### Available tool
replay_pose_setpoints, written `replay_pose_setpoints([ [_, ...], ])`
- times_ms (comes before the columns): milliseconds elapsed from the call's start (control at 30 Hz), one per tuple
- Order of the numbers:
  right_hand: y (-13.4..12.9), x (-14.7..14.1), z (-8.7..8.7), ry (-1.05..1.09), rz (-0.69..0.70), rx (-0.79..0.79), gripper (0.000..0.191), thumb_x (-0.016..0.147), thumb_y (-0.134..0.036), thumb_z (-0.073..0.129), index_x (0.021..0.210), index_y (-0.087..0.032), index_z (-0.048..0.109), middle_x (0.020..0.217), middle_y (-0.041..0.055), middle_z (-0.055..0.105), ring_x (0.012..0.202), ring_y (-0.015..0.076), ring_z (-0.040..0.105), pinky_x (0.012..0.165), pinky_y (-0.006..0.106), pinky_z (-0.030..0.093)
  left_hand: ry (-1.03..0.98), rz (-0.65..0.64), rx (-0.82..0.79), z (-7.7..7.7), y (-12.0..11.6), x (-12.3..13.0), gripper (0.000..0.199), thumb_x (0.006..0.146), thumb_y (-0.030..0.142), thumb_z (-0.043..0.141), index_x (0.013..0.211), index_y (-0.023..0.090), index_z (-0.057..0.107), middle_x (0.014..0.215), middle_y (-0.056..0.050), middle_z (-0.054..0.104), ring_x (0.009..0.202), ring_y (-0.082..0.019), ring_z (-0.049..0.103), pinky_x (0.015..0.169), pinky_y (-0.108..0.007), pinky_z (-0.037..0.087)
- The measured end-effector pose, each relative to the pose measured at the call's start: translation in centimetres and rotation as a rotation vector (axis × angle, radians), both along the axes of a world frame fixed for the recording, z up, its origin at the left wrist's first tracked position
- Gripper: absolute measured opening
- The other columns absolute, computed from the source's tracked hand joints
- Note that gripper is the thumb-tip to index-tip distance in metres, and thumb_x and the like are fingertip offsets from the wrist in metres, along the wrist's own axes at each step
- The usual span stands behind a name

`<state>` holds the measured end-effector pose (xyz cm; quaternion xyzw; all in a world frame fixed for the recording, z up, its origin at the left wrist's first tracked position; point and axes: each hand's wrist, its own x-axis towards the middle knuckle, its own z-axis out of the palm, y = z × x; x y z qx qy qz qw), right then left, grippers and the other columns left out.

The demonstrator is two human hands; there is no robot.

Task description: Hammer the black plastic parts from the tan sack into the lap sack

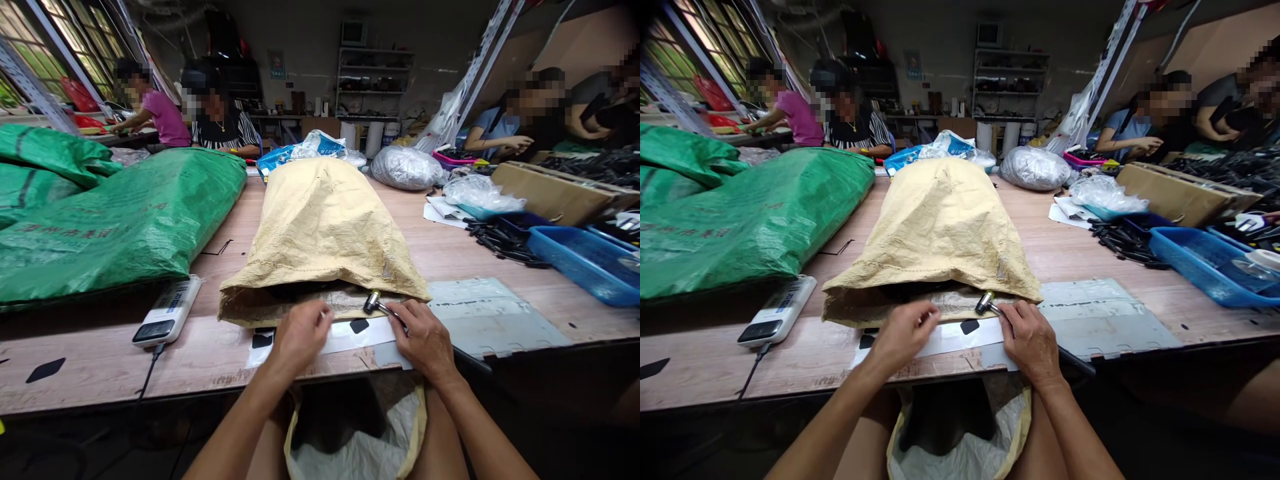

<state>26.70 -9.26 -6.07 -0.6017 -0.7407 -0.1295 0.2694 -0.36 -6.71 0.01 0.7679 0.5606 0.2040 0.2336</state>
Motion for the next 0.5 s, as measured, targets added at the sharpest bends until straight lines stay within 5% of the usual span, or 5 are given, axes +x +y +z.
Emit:
replay_pose_setpoints([
  [100, 0.0, 0.0, 0.1, 0.004, 0.000, -0.002, 0.024, 0.097, -0.028, 0.053, 0.115, -0.023, 0.069, 0.092, 0.0045, 0.064, 0.092, 0.0206, 0.057, 0.085, 0.033, 0.043, 0.187, 0.182, 0.113, -0.3, 3.7, -0.9, 0.026, 0.097, 0.035, 0.048, 0.106, 0.025, 0.072, 0.103, -0.007, 0.076, 0.091, -0.024, 0.069, 0.074, -0.030, 0.045],
  [200, -0.1, -0.1, 0.2, 0.010, -0.001, -0.009, 0.023, 0.097, -0.027, 0.053, 0.115, -0.023, 0.068, 0.092, 0.0046, 0.064, 0.092, 0.0206, 0.057, 0.085, 0.033, 0.043, 0.298, 0.219, 0.088, -1.1, 5.6, -1.1, 0.029, 0.096, 0.030, 0.051, 0.118, 0.025, 0.069, 0.118, -0.011, 0.073, 0.106, -0.028, 0.067, 0.085, -0.034, 0.048],
  [500, 0.0, -0.1, 0.1, 0.009, -0.015, -0.012, 0.022, 0.097, -0.028, 0.054, 0.113, -0.024, 0.068, 0.091, 0.0042, 0.063, 0.091, 0.0207, 0.056, 0.083, 0.033, 0.043, 0.348, 0.142, 0.015, -1.0, 6.3, -1.3, 0.024, 0.092, 0.028, 0.061, 0.114, 0.021, 0.066, 0.121, -0.014, 0.068, 0.112, -0.032, 0.064, 0.089, -0.037, 0.048],
])
